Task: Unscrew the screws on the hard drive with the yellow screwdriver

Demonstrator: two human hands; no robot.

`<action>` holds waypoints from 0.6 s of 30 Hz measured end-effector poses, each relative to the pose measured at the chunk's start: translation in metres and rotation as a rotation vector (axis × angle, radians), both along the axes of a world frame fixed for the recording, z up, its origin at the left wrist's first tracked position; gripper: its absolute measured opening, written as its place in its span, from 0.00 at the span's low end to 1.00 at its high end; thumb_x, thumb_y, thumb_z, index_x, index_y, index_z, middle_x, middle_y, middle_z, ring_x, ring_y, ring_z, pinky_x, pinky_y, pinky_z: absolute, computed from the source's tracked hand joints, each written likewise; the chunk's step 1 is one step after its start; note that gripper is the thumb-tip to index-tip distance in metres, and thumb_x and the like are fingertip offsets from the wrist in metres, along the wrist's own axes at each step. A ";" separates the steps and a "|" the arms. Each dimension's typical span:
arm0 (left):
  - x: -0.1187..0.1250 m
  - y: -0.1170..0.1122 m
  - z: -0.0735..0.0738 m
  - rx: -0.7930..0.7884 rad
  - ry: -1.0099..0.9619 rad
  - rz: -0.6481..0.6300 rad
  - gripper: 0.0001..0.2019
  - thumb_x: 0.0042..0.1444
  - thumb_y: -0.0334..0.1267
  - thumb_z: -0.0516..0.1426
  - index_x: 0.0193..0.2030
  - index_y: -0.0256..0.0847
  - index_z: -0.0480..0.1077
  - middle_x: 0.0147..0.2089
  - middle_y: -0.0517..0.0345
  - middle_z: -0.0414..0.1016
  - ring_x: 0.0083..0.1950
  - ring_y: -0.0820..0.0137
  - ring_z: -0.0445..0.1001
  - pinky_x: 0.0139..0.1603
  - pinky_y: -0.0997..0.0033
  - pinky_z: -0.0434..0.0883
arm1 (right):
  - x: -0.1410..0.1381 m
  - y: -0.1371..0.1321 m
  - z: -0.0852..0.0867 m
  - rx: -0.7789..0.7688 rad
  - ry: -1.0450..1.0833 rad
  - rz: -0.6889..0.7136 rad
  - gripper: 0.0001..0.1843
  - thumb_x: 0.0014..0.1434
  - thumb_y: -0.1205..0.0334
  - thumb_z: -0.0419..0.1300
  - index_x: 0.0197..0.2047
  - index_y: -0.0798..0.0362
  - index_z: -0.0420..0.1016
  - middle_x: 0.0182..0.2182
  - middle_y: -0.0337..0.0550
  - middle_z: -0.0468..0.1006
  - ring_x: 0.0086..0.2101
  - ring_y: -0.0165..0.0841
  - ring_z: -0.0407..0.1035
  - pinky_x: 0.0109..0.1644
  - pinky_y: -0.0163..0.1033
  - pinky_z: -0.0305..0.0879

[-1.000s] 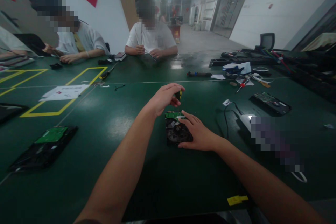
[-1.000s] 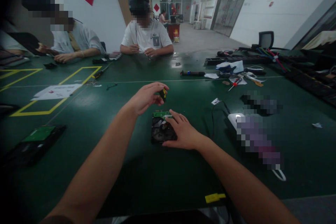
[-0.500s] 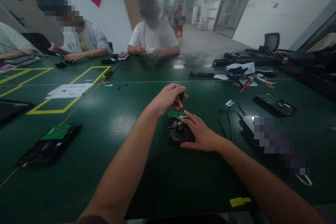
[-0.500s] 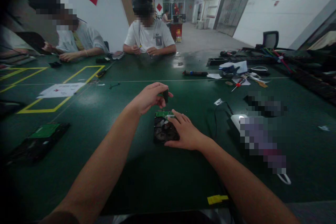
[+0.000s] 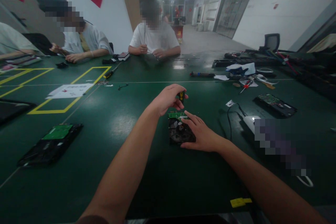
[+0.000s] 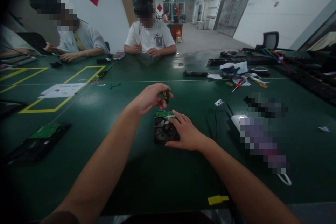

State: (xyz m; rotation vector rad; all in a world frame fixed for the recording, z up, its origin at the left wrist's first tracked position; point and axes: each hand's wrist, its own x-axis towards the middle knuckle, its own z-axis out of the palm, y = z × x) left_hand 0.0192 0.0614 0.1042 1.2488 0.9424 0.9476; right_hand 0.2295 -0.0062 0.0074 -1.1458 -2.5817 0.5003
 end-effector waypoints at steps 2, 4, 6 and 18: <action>-0.001 0.002 -0.001 0.000 -0.011 -0.004 0.09 0.63 0.41 0.54 0.44 0.40 0.71 0.42 0.50 0.81 0.24 0.73 0.75 0.26 0.72 0.71 | 0.000 0.000 -0.001 -0.003 0.002 -0.001 0.54 0.52 0.29 0.66 0.73 0.49 0.56 0.77 0.57 0.40 0.73 0.58 0.41 0.73 0.65 0.45; -0.002 0.003 -0.002 0.007 -0.008 -0.007 0.09 0.63 0.40 0.53 0.42 0.39 0.72 0.42 0.49 0.81 0.25 0.72 0.75 0.28 0.71 0.72 | 0.000 0.000 -0.001 0.002 0.002 0.001 0.54 0.53 0.29 0.65 0.73 0.49 0.56 0.77 0.57 0.41 0.73 0.58 0.41 0.73 0.65 0.46; -0.003 0.004 -0.003 0.017 0.005 -0.004 0.11 0.64 0.40 0.52 0.41 0.38 0.73 0.42 0.49 0.80 0.26 0.73 0.75 0.28 0.71 0.72 | 0.000 0.000 0.000 0.011 0.002 0.003 0.54 0.53 0.29 0.65 0.72 0.49 0.57 0.76 0.57 0.41 0.73 0.57 0.42 0.73 0.64 0.46; 0.002 -0.002 0.001 0.109 0.117 0.009 0.08 0.67 0.41 0.56 0.40 0.40 0.73 0.36 0.56 0.74 0.24 0.77 0.71 0.25 0.75 0.66 | -0.001 0.000 0.001 0.014 0.008 0.007 0.54 0.52 0.30 0.66 0.72 0.51 0.57 0.76 0.59 0.43 0.73 0.57 0.42 0.73 0.66 0.46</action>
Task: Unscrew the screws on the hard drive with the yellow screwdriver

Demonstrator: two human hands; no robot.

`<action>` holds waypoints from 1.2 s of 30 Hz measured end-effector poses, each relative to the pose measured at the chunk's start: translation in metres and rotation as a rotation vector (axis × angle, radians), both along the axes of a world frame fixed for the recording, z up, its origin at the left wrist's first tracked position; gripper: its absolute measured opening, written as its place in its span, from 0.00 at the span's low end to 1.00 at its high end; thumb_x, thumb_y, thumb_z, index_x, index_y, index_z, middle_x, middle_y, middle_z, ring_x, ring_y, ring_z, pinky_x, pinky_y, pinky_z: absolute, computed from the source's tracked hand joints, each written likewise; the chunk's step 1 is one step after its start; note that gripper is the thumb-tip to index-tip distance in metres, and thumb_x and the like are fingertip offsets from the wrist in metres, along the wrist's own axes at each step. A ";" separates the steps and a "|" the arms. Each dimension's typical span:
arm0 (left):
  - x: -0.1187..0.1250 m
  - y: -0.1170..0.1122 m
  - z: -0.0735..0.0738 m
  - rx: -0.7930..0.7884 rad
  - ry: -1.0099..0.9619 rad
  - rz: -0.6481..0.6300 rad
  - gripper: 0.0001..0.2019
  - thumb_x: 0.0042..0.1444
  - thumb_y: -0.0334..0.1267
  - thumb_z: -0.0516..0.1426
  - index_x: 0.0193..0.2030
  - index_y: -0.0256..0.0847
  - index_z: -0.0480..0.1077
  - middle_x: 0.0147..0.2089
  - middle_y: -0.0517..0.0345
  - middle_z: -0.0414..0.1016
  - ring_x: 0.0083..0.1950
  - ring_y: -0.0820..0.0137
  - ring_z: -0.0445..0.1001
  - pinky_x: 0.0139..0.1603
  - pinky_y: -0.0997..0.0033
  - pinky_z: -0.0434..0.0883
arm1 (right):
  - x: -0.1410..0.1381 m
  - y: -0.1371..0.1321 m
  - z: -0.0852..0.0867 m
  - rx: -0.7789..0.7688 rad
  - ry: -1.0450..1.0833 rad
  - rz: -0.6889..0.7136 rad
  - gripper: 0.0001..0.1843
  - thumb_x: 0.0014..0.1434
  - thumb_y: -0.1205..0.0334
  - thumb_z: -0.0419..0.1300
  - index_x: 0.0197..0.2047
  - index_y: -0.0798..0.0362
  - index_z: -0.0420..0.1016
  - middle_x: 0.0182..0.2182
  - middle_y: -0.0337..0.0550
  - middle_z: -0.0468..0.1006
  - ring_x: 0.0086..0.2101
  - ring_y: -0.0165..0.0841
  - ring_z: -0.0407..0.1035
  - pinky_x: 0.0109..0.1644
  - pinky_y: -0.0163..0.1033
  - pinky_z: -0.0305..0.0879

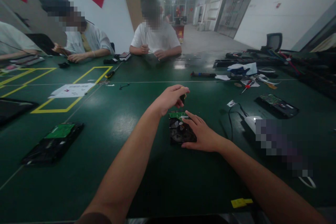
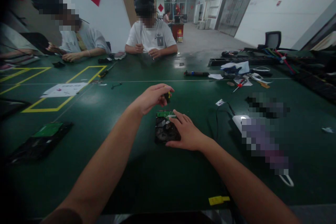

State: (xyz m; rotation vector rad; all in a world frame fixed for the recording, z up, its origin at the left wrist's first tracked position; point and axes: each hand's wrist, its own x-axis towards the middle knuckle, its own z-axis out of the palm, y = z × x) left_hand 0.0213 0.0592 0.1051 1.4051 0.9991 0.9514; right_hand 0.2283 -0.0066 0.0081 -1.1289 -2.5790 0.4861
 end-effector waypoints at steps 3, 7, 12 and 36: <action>0.001 -0.001 0.000 -0.078 -0.073 0.003 0.07 0.67 0.42 0.56 0.42 0.41 0.68 0.42 0.52 0.78 0.24 0.75 0.74 0.25 0.73 0.69 | 0.000 0.000 0.001 -0.008 -0.009 -0.002 0.54 0.53 0.30 0.66 0.72 0.50 0.57 0.76 0.58 0.42 0.73 0.57 0.41 0.74 0.65 0.45; 0.000 0.000 -0.001 -0.115 -0.129 -0.012 0.08 0.66 0.43 0.56 0.44 0.42 0.66 0.45 0.50 0.79 0.24 0.73 0.75 0.24 0.72 0.70 | 0.000 -0.001 0.002 -0.019 -0.013 -0.010 0.55 0.52 0.30 0.66 0.73 0.50 0.57 0.76 0.58 0.41 0.73 0.57 0.42 0.74 0.64 0.45; -0.002 0.003 -0.004 -0.114 -0.112 -0.055 0.10 0.65 0.43 0.54 0.43 0.39 0.71 0.44 0.50 0.78 0.25 0.74 0.75 0.25 0.73 0.71 | 0.000 0.000 0.001 -0.027 -0.014 -0.003 0.54 0.52 0.29 0.66 0.73 0.50 0.57 0.76 0.58 0.42 0.73 0.58 0.41 0.73 0.65 0.45; -0.002 0.002 -0.002 -0.074 -0.076 0.007 0.11 0.67 0.46 0.58 0.40 0.40 0.73 0.40 0.53 0.75 0.27 0.76 0.75 0.27 0.76 0.68 | 0.001 0.000 0.000 -0.020 -0.010 -0.001 0.55 0.53 0.27 0.64 0.73 0.51 0.57 0.76 0.59 0.40 0.73 0.59 0.42 0.73 0.66 0.46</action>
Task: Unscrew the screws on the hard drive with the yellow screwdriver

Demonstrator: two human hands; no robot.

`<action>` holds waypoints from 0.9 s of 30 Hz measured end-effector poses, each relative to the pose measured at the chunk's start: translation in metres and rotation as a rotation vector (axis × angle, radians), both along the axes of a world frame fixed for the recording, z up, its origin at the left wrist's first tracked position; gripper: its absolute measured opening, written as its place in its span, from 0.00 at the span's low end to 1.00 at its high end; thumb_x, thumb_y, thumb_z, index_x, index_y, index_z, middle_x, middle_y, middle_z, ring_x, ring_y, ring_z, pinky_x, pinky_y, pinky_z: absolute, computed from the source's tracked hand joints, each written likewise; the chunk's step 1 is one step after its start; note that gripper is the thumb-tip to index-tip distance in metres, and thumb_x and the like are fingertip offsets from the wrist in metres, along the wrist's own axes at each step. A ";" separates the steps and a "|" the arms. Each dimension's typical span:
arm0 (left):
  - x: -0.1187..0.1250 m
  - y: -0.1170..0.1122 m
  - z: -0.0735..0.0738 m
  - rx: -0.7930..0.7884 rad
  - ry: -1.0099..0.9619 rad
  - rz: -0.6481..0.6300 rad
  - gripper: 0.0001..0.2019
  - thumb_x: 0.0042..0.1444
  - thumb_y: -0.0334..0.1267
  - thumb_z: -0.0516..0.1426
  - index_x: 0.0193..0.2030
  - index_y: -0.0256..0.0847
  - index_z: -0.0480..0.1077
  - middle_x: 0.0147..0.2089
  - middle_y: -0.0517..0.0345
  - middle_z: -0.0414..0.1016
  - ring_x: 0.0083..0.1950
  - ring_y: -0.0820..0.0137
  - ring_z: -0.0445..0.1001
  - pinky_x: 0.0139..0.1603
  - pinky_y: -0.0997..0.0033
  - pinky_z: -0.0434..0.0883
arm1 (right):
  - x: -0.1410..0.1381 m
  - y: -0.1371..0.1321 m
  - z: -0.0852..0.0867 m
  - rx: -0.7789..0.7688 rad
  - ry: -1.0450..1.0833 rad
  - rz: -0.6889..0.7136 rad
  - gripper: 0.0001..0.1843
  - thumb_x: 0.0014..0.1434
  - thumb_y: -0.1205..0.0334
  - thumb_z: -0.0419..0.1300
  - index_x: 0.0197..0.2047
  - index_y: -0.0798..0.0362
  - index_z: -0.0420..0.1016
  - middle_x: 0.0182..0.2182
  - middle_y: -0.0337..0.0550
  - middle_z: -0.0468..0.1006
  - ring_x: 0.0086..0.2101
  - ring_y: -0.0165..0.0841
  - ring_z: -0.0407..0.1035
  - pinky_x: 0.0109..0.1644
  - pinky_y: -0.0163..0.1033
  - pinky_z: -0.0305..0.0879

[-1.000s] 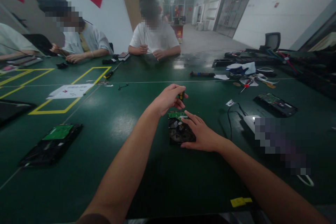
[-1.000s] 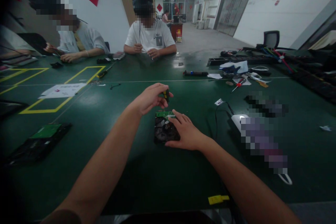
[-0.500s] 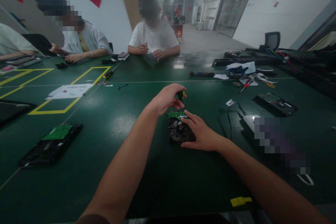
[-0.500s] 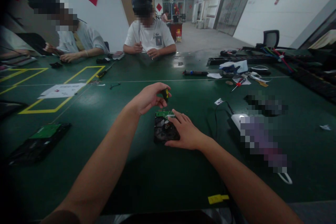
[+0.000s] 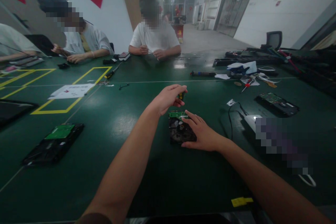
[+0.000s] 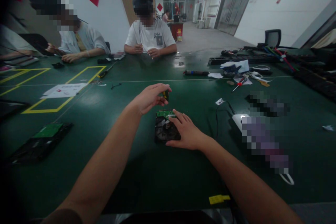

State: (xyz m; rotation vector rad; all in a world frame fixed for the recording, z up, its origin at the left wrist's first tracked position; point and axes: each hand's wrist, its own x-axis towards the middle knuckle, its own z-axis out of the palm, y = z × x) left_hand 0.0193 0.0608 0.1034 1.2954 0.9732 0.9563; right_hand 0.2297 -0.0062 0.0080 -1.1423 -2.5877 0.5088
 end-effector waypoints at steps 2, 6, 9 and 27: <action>0.000 0.000 0.000 0.011 0.007 0.006 0.10 0.67 0.44 0.57 0.40 0.40 0.73 0.41 0.53 0.75 0.26 0.77 0.75 0.26 0.76 0.67 | 0.000 0.000 0.000 0.003 0.009 0.005 0.54 0.53 0.27 0.64 0.73 0.50 0.57 0.76 0.58 0.40 0.73 0.59 0.42 0.73 0.67 0.46; 0.000 -0.001 0.000 -0.009 -0.008 -0.025 0.08 0.66 0.43 0.57 0.41 0.40 0.72 0.43 0.52 0.77 0.25 0.76 0.75 0.23 0.75 0.67 | 0.000 0.001 0.000 0.004 0.014 0.006 0.55 0.52 0.27 0.64 0.73 0.50 0.56 0.76 0.58 0.42 0.73 0.58 0.42 0.73 0.66 0.44; 0.001 -0.002 0.000 -0.049 -0.033 -0.052 0.09 0.65 0.43 0.57 0.44 0.41 0.70 0.42 0.51 0.79 0.24 0.74 0.76 0.22 0.74 0.68 | 0.000 0.000 0.000 -0.005 0.018 0.007 0.54 0.52 0.28 0.65 0.73 0.49 0.56 0.76 0.58 0.44 0.73 0.59 0.42 0.73 0.67 0.44; -0.001 0.000 0.001 -0.025 0.005 -0.054 0.10 0.62 0.41 0.55 0.41 0.38 0.75 0.44 0.48 0.77 0.24 0.75 0.74 0.21 0.74 0.65 | 0.001 0.000 -0.001 0.013 0.023 0.008 0.54 0.53 0.28 0.64 0.73 0.49 0.56 0.76 0.58 0.42 0.73 0.58 0.41 0.73 0.67 0.44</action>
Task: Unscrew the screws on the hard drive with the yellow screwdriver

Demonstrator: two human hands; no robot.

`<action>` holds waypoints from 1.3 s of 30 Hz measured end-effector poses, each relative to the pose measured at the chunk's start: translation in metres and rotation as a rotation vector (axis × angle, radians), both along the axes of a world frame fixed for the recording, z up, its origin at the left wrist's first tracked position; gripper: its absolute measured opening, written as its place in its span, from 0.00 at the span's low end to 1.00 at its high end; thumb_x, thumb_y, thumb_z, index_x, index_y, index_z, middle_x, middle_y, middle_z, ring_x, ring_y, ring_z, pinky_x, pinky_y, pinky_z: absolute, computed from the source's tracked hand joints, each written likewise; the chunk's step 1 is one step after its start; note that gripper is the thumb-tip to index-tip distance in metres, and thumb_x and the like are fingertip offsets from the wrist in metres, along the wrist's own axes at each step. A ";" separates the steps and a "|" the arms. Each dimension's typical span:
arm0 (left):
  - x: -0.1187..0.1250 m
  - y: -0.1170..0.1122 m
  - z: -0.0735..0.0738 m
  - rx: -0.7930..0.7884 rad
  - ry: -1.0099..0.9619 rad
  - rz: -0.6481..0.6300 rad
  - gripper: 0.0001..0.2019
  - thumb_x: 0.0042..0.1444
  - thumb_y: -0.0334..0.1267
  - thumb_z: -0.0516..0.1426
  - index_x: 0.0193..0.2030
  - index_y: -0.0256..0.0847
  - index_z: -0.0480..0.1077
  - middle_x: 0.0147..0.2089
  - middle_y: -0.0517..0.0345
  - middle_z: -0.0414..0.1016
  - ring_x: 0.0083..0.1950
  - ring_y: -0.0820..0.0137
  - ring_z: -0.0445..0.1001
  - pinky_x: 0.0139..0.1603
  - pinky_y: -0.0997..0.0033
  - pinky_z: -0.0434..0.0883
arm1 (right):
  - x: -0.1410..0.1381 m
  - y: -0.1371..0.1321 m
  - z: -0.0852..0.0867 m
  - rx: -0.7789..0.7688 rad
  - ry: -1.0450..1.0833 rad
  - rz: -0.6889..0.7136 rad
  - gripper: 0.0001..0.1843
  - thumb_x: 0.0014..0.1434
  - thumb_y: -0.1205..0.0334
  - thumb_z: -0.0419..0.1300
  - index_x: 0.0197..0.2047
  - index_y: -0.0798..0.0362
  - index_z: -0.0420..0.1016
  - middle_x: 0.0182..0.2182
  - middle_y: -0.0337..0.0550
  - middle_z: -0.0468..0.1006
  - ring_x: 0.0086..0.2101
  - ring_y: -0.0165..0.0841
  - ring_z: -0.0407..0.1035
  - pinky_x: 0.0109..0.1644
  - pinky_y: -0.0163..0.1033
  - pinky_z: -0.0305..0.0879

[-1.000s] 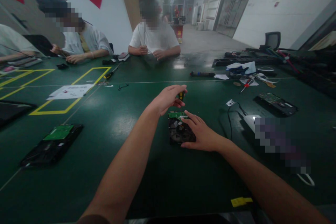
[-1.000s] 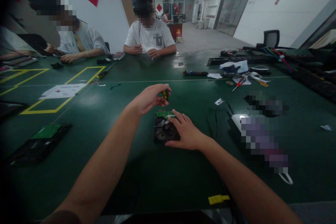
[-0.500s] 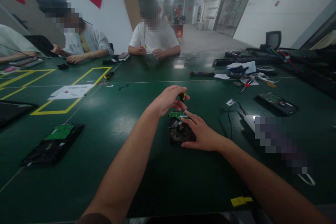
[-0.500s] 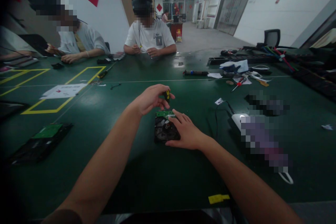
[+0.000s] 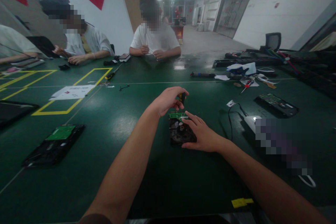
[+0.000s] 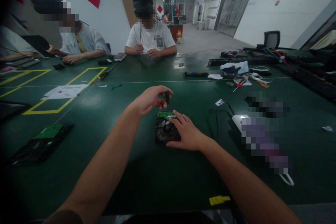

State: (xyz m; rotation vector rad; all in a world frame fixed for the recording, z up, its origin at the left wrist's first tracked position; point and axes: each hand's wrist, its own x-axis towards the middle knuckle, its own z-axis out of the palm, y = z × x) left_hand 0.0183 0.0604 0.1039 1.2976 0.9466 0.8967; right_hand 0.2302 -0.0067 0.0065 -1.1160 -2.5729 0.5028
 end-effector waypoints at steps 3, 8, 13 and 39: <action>0.001 -0.001 0.001 -0.032 -0.028 -0.007 0.09 0.62 0.41 0.55 0.42 0.39 0.72 0.43 0.48 0.79 0.24 0.73 0.75 0.21 0.73 0.66 | 0.000 0.000 0.000 0.006 -0.001 -0.001 0.54 0.53 0.28 0.65 0.73 0.48 0.56 0.76 0.57 0.42 0.73 0.57 0.42 0.73 0.67 0.44; 0.000 0.000 0.000 -0.056 -0.036 -0.015 0.09 0.62 0.43 0.54 0.40 0.39 0.68 0.43 0.45 0.81 0.26 0.70 0.77 0.24 0.71 0.68 | -0.001 0.000 0.002 0.002 -0.016 -0.005 0.55 0.53 0.28 0.64 0.73 0.49 0.56 0.76 0.57 0.43 0.73 0.57 0.41 0.74 0.66 0.44; -0.002 0.003 -0.001 -0.040 0.002 0.004 0.12 0.61 0.43 0.53 0.40 0.37 0.73 0.42 0.45 0.80 0.27 0.70 0.76 0.27 0.70 0.69 | -0.002 0.000 0.003 -0.005 -0.030 -0.006 0.54 0.53 0.28 0.64 0.72 0.50 0.57 0.76 0.58 0.43 0.73 0.56 0.42 0.74 0.65 0.45; -0.003 0.003 0.001 0.003 0.101 0.067 0.15 0.59 0.43 0.54 0.40 0.36 0.78 0.33 0.52 0.74 0.25 0.72 0.70 0.28 0.70 0.66 | 0.001 0.001 -0.002 0.007 -0.003 -0.006 0.56 0.52 0.26 0.64 0.73 0.51 0.56 0.76 0.59 0.41 0.73 0.59 0.42 0.73 0.67 0.46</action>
